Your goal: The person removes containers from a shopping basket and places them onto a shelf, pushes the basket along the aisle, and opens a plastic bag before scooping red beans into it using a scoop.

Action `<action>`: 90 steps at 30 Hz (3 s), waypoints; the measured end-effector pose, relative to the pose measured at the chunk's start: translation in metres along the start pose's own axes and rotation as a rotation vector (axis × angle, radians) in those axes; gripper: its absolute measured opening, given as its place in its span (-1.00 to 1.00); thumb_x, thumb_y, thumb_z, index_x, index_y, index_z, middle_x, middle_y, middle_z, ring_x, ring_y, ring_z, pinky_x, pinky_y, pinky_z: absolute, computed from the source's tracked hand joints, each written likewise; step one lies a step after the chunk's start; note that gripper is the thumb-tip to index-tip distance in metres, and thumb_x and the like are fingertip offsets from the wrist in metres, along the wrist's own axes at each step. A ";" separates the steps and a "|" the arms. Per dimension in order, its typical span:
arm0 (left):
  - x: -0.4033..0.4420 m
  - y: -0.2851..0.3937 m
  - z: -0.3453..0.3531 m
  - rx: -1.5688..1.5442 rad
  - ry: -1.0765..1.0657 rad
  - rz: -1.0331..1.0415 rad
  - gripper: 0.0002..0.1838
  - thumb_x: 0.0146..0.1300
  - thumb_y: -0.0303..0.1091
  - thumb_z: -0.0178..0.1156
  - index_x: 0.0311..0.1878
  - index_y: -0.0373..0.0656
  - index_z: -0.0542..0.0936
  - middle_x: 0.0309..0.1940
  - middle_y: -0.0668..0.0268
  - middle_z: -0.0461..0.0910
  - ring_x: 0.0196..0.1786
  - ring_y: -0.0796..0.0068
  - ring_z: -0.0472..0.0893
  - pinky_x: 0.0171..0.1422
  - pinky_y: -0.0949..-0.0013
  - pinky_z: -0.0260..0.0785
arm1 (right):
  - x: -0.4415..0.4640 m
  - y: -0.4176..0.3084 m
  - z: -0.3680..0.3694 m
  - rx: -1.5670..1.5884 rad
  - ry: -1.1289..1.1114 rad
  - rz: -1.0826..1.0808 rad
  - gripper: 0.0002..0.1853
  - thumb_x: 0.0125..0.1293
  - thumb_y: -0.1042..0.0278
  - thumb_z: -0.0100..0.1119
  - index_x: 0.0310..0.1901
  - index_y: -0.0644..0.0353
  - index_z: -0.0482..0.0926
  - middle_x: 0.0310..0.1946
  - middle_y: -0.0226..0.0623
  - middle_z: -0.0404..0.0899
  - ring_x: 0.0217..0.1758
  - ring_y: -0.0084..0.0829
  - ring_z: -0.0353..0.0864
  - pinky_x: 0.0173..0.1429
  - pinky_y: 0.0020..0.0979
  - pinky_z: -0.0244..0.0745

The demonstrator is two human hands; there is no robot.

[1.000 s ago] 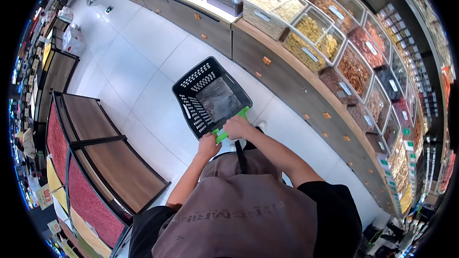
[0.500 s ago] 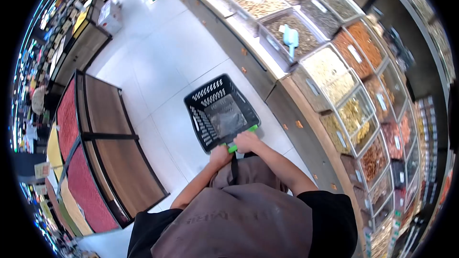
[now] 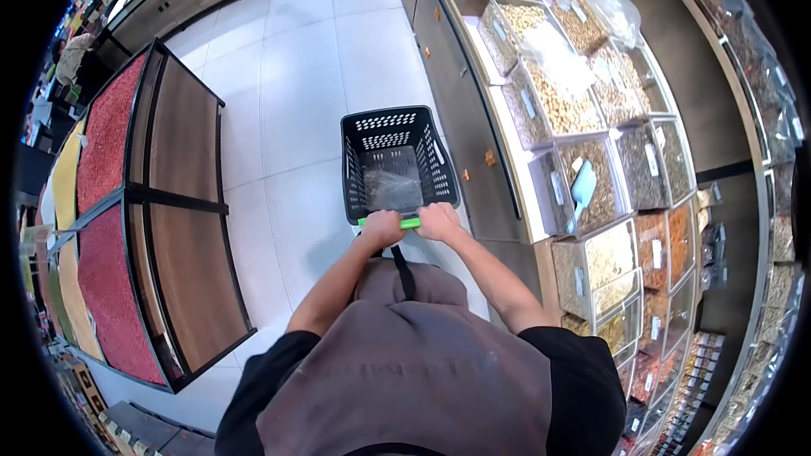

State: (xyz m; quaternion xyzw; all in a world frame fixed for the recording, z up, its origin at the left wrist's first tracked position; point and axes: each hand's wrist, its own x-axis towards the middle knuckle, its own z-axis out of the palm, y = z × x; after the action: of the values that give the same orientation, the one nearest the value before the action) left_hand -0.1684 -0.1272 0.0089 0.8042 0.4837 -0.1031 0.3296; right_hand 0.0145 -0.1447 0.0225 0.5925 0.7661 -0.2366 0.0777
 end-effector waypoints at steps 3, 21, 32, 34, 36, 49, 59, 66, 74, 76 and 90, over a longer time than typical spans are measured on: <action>0.052 -0.040 -0.035 0.033 -0.051 0.042 -0.68 0.10 -0.13 0.24 -0.25 -0.19 0.74 -0.26 -0.03 0.73 -0.15 -0.04 0.73 0.02 0.02 0.58 | 0.050 -0.011 -0.036 -0.075 0.001 0.044 -0.69 0.06 0.13 0.22 -0.31 0.19 0.73 -0.34 -0.01 0.73 -0.21 -0.02 0.75 -0.07 -0.10 0.64; 0.174 -0.110 -0.150 0.075 -0.081 0.039 -0.74 0.05 -0.22 0.18 -0.32 -0.14 0.74 -0.31 -0.02 0.72 -0.17 -0.02 0.73 -0.02 0.02 0.58 | 0.216 0.019 -0.101 0.085 -0.055 0.013 -0.73 0.04 0.16 0.21 -0.43 0.19 0.74 -0.46 0.01 0.69 -0.32 -0.02 0.74 -0.14 -0.06 0.63; 0.311 -0.135 -0.249 0.080 0.053 -0.049 -0.70 0.07 -0.09 0.23 -0.38 -0.13 0.74 -0.38 -0.01 0.71 -0.24 -0.01 0.73 -0.07 0.00 0.59 | 0.371 0.087 -0.174 0.029 -0.014 -0.032 -0.73 0.04 0.17 0.21 -0.40 0.20 0.74 -0.42 0.01 0.71 -0.27 -0.03 0.75 -0.12 -0.07 0.64; 0.332 -0.145 -0.265 0.101 0.047 -0.038 -0.70 0.07 -0.09 0.23 -0.38 -0.13 0.74 -0.38 0.00 0.71 -0.24 -0.01 0.73 -0.08 0.01 0.59 | 0.395 0.091 -0.194 0.020 -0.035 -0.014 -0.74 0.05 0.19 0.21 -0.37 0.18 0.75 -0.37 0.00 0.72 -0.23 -0.06 0.76 -0.07 -0.10 0.65; 0.359 -0.150 -0.283 0.108 0.012 -0.041 -0.69 0.08 -0.10 0.21 -0.33 -0.15 0.74 -0.32 -0.02 0.72 -0.20 -0.02 0.74 -0.05 0.02 0.60 | 0.418 0.101 -0.207 0.009 -0.045 0.024 -0.74 0.06 0.21 0.20 -0.33 0.17 0.77 -0.32 -0.02 0.74 -0.19 -0.09 0.77 -0.03 -0.12 0.65; 0.518 -0.234 -0.411 0.076 0.006 0.164 -0.69 0.07 -0.14 0.23 -0.33 -0.21 0.72 -0.35 -0.08 0.70 -0.21 -0.09 0.71 -0.02 -0.03 0.58 | 0.580 0.115 -0.269 0.067 0.570 0.255 -0.69 -0.11 0.35 0.35 -0.26 0.24 0.60 -0.20 -0.10 0.60 0.04 -0.13 0.55 0.26 -0.13 0.32; 0.585 -0.263 -0.473 0.130 -0.071 0.113 -0.63 0.08 -0.08 0.24 -0.21 -0.18 0.73 -0.25 -0.08 0.71 -0.13 -0.09 0.71 0.05 0.00 0.57 | 0.639 0.121 -0.287 0.154 0.652 0.418 -0.46 -0.01 0.40 0.32 0.06 0.32 0.45 0.15 0.07 0.43 0.36 -0.01 0.35 0.42 -0.03 0.19; 0.620 -0.276 -0.493 0.159 -0.013 0.148 -0.65 0.08 -0.12 0.23 -0.28 -0.24 0.73 -0.32 -0.10 0.70 -0.18 -0.09 0.72 -0.01 -0.01 0.59 | 0.667 0.136 -0.310 0.224 0.488 0.404 -0.39 0.04 0.37 0.32 0.18 0.29 0.40 0.26 0.10 0.35 0.38 0.04 0.31 0.42 -0.03 0.19; 0.681 -0.300 -0.551 0.273 0.081 0.018 -0.69 0.11 -0.13 0.22 -0.20 -0.12 0.76 -0.30 -0.05 0.71 -0.17 -0.05 0.71 0.02 0.02 0.58 | 0.599 0.216 -0.370 0.620 0.986 0.587 -0.51 0.22 0.34 0.28 0.15 0.33 0.40 0.25 0.02 0.38 0.10 -0.05 0.55 0.16 -0.15 0.49; 0.698 -0.307 -0.566 0.267 0.099 0.006 -0.70 0.11 -0.17 0.23 -0.19 -0.12 0.77 -0.27 -0.06 0.71 -0.15 -0.06 0.71 0.04 0.02 0.57 | 0.554 0.259 -0.360 0.593 1.159 0.838 -0.61 0.24 0.47 0.25 0.07 0.35 0.42 0.14 -0.02 0.46 -0.19 -0.14 0.60 -0.06 -0.23 0.53; 0.785 -0.302 -0.585 0.104 0.245 -0.098 -0.65 0.04 -0.20 0.38 -0.15 -0.22 0.75 -0.30 -0.09 0.71 -0.20 -0.08 0.72 0.00 0.02 0.53 | 0.348 0.378 -0.310 0.120 1.179 1.712 -0.69 0.33 0.31 0.24 -0.01 0.32 0.48 -0.14 0.01 0.53 -0.13 -0.01 0.61 -0.02 -0.09 0.50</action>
State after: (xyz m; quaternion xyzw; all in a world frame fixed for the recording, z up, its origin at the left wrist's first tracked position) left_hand -0.1119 0.8940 -0.0562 0.8021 0.5531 -0.0451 0.2207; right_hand 0.3225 0.3700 0.0529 0.9624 -0.0071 0.1869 -0.1968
